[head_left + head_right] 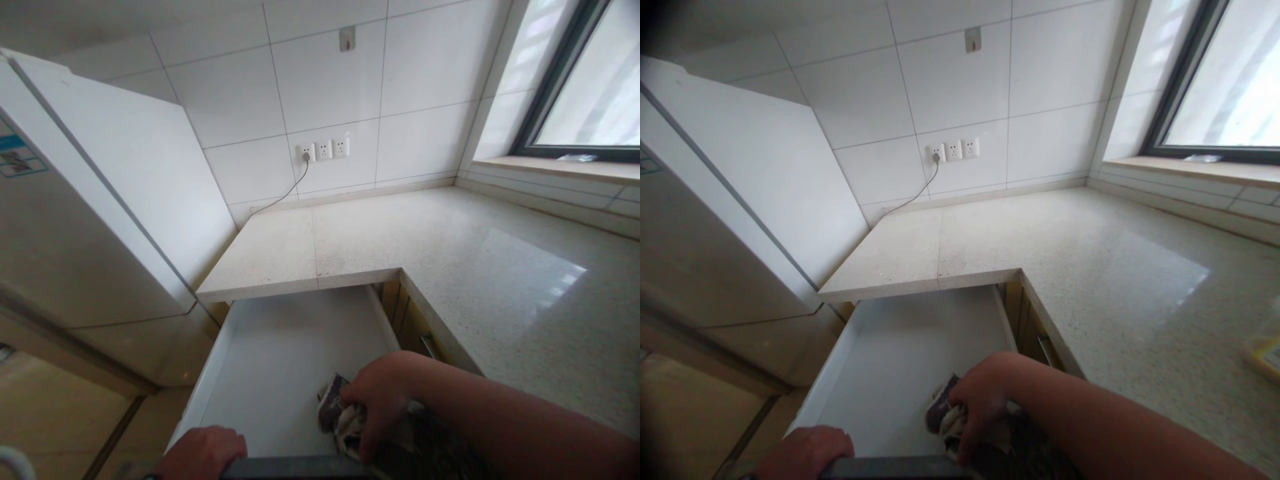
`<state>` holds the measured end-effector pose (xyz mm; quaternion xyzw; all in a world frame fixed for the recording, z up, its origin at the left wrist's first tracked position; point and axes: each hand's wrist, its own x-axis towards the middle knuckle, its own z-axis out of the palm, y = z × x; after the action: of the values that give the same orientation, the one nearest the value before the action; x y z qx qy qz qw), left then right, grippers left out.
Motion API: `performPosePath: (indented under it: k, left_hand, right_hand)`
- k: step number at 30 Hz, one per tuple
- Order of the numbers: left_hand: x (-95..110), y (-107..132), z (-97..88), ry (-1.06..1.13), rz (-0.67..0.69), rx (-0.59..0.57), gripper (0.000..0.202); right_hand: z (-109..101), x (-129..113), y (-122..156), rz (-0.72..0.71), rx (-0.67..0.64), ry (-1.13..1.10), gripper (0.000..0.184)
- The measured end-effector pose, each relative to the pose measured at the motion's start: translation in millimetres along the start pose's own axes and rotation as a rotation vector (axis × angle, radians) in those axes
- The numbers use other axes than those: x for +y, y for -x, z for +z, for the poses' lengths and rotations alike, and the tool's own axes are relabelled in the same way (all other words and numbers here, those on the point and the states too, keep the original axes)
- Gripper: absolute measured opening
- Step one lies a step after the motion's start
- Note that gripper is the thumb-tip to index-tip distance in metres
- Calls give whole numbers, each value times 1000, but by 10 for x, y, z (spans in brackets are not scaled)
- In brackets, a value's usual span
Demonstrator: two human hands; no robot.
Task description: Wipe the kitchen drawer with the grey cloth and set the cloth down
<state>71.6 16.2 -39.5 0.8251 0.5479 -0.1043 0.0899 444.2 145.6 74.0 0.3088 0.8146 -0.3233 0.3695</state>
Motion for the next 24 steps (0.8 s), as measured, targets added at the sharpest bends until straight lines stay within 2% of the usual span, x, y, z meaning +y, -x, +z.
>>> performPosePath:
  k: [3, 6, 8, 13, 16, 18, 20, 22, 24]
  left_hand:
    - [-47, -28, 36, 39, 35, 49, 77]
    - [-43, -28, -51, 71, 47, -7, 70]
    - [-24, -33, -135, 77, 52, 1, 74]
    - [-30, -85, -260, 84, 71, -11, 87]
    - [-49, -109, -332, 77, 56, -31, 91]
    - [-31, -108, -418, 95, 38, -71, 78]
    - [13, -96, -523, 141, -16, -103, 51]
    - [64, -80, -609, 148, -114, -107, 32]
    - [97, -68, -642, 122, -189, -88, 25]
  right_hand:
    - [65, -66, -37, -7, 40, 4, 106]
    - [146, -150, -79, -42, 157, -2, 107]
    - [188, -201, -90, -92, 247, -20, 104]
    - [172, -285, -23, -227, 415, 1, 73]
    - [138, -328, 12, -349, 492, 6, 70]
    - [143, -359, 4, -437, 537, 13, 72]
    - [169, -387, -20, -524, 559, 54, 75]
    - [198, -403, -46, -590, 537, 125, 77]
    - [212, -399, -58, -612, 496, 163, 78]
